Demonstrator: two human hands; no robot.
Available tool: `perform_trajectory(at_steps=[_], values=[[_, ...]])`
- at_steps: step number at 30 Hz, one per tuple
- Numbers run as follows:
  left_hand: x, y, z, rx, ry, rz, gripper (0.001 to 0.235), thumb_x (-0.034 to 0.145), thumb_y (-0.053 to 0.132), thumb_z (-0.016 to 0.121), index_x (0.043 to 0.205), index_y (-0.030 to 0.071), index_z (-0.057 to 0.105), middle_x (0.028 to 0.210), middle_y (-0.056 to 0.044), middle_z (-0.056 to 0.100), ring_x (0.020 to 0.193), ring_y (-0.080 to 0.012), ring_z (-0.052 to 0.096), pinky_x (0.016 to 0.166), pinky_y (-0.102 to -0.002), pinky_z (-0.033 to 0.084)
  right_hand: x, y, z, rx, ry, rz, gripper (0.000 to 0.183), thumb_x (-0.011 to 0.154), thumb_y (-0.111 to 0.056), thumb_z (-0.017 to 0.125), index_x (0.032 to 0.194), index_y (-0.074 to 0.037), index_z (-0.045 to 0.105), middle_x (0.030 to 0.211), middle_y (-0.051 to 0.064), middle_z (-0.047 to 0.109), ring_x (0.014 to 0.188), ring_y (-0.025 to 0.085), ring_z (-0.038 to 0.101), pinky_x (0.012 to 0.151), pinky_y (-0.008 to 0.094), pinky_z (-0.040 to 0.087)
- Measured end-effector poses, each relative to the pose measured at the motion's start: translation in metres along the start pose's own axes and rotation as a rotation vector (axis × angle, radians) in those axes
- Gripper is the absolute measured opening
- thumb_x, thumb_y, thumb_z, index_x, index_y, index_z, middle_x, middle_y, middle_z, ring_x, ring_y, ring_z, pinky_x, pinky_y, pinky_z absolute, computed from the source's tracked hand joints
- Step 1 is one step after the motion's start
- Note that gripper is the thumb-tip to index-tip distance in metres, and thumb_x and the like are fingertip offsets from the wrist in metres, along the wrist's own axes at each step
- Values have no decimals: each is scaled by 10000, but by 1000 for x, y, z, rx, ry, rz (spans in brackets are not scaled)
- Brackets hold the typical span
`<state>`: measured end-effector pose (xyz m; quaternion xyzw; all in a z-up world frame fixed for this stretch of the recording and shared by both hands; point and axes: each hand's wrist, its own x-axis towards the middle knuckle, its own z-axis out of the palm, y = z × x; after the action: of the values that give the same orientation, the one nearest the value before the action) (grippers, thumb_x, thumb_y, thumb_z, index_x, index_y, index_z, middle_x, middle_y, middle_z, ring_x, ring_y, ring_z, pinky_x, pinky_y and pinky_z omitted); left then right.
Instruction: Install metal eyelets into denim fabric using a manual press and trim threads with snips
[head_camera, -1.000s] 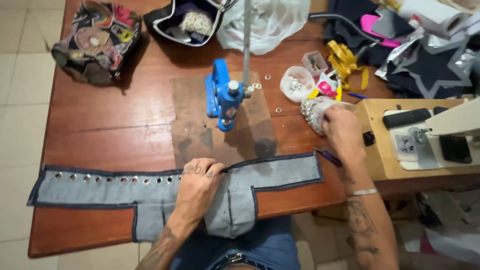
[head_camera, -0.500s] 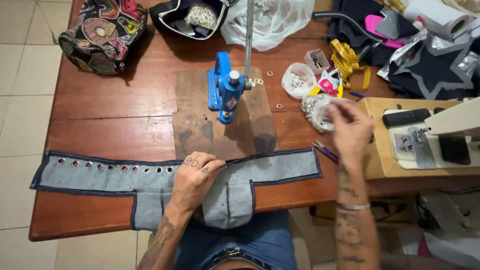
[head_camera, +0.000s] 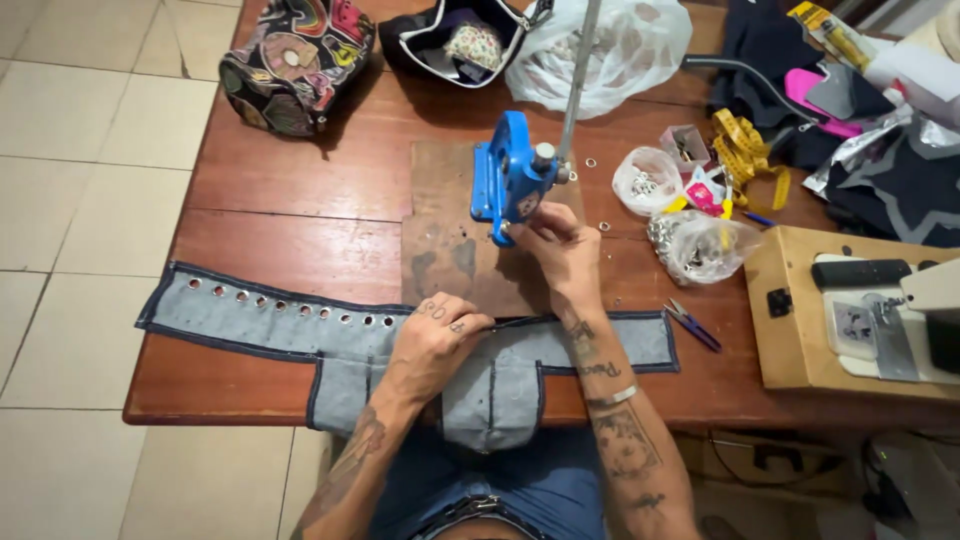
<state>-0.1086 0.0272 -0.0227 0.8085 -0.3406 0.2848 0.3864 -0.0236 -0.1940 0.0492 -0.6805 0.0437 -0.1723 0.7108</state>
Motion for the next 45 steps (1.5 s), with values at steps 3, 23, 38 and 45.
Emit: perform_trajectory(at_steps=[3, 23, 38, 45], values=[[-2, 0, 0, -26, -12, -15, 81, 1088, 208, 896, 1161, 203, 862, 1094, -40, 799, 992, -329, 783, 908, -472, 663, -3, -6, 1, -7, -53, 116, 350, 865, -28, 1080, 1181, -54, 931, 1067, 40, 831, 924, 126, 802, 892, 329, 751], [110, -6, -55, -451, -471, -559, 240, 1114, 272, 862, 1255, 78, 862, 1139, -257, 941, 1221, -507, 877, 1046, -646, 651, -13, -3, -89, -528, -581, 38, 192, 1217, -284, 793, 1174, -114, 871, 889, 114, 782, 918, 181, 689, 875, 454, 633], [160, -57, -36, -463, -420, -787, 264, 958, 443, 970, 1051, 196, 964, 797, -24, 804, 791, -160, 754, 713, -342, 580, 28, 2, -44, -144, -427, 219, 236, 1227, -266, 808, 1022, -174, 880, 866, -81, 767, 804, 28, 665, 772, 195, 507], [160, -70, -29, -522, -378, -851, 245, 964, 380, 985, 1037, 147, 964, 745, -36, 797, 711, -127, 718, 635, -295, 546, 29, -53, -14, -119, -492, 194, 240, 1231, -214, 796, 1002, -180, 862, 866, -106, 782, 803, 7, 695, 797, 166, 529]])
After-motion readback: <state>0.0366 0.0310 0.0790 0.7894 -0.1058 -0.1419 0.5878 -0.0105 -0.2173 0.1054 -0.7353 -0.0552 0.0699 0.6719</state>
